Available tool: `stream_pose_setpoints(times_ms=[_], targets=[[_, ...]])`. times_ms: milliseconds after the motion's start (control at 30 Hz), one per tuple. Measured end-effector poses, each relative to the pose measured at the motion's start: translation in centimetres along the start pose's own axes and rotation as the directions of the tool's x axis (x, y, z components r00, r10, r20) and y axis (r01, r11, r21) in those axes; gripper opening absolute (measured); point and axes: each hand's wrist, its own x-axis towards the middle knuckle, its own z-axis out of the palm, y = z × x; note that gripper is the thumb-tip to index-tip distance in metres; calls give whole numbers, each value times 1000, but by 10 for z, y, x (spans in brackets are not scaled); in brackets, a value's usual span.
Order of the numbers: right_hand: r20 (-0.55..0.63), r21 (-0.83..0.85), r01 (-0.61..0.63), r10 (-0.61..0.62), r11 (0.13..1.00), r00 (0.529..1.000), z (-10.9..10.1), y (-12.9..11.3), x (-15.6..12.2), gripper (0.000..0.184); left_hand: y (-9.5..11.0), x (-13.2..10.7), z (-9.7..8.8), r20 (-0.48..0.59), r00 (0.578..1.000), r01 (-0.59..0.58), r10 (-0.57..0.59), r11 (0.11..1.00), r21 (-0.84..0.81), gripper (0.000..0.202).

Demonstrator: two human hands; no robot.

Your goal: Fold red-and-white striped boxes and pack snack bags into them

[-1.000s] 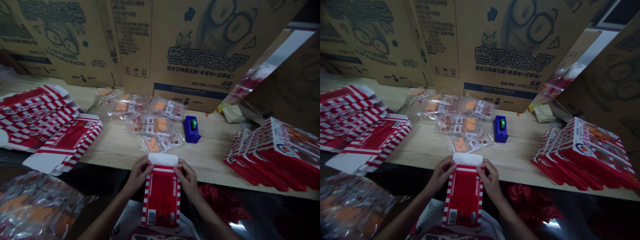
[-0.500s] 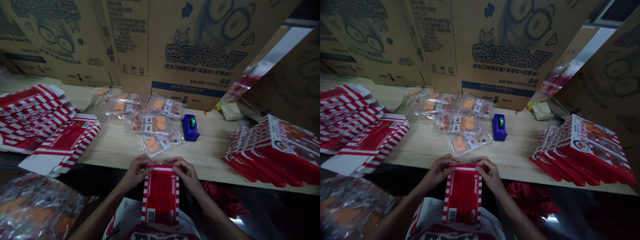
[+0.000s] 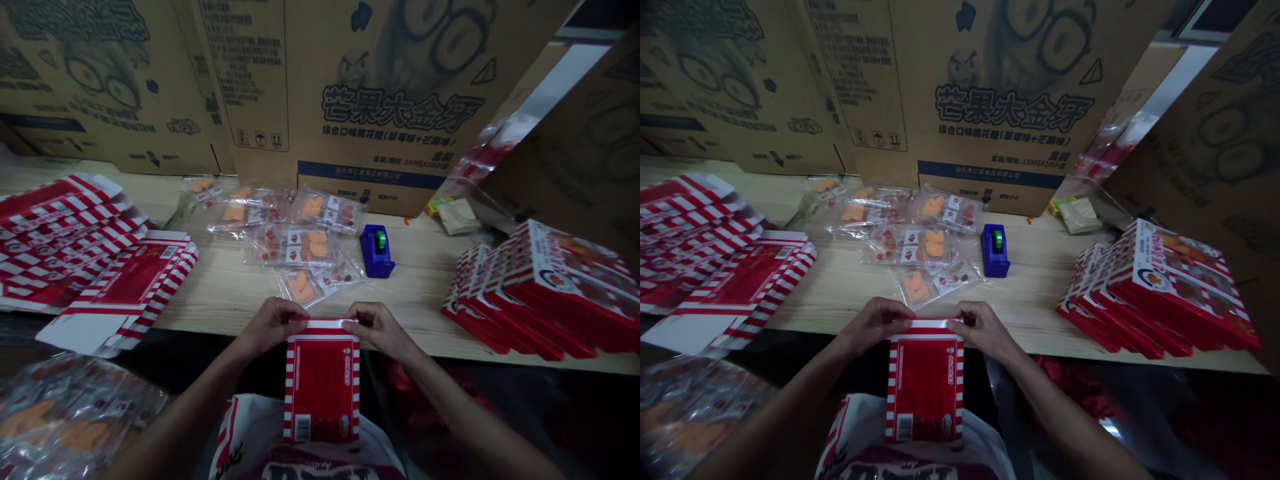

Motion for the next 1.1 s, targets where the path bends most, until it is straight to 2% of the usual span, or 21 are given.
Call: stream_pose_setpoints(times_ms=[233,433,567,700,800,900,1000,1100], targets=[[-27,-59,65,-66,996,997,-1,-2,2,26,7,6,-7,82,996,26,-23,999,-34,26],[-91,-155,168,-183,973,979,0,5,-15,23,3,-6,0,17,997,-82,81,990,111,22],[-150,-257,284,-329,924,932,11,19,-27,16,-5,-15,12,-76,973,-197,219,953,229,18],[-239,-313,357,-436,880,868,27,36,-37,13,-22,-21,23,-100,954,-266,282,952,151,17],[-306,-238,294,-359,925,882,33,40,-39,12,-33,-22,31,-191,937,-293,292,956,27,13],[-294,-33,140,-144,990,945,29,34,-32,24,-34,-21,41,-288,934,-235,209,970,-60,16],[-143,161,-68,92,985,986,20,18,-21,35,-26,-22,51,-310,939,-182,146,979,-90,22],[31,219,-212,210,952,977,11,0,-14,36,-15,-26,56,-310,946,-152,98,976,-154,20]])
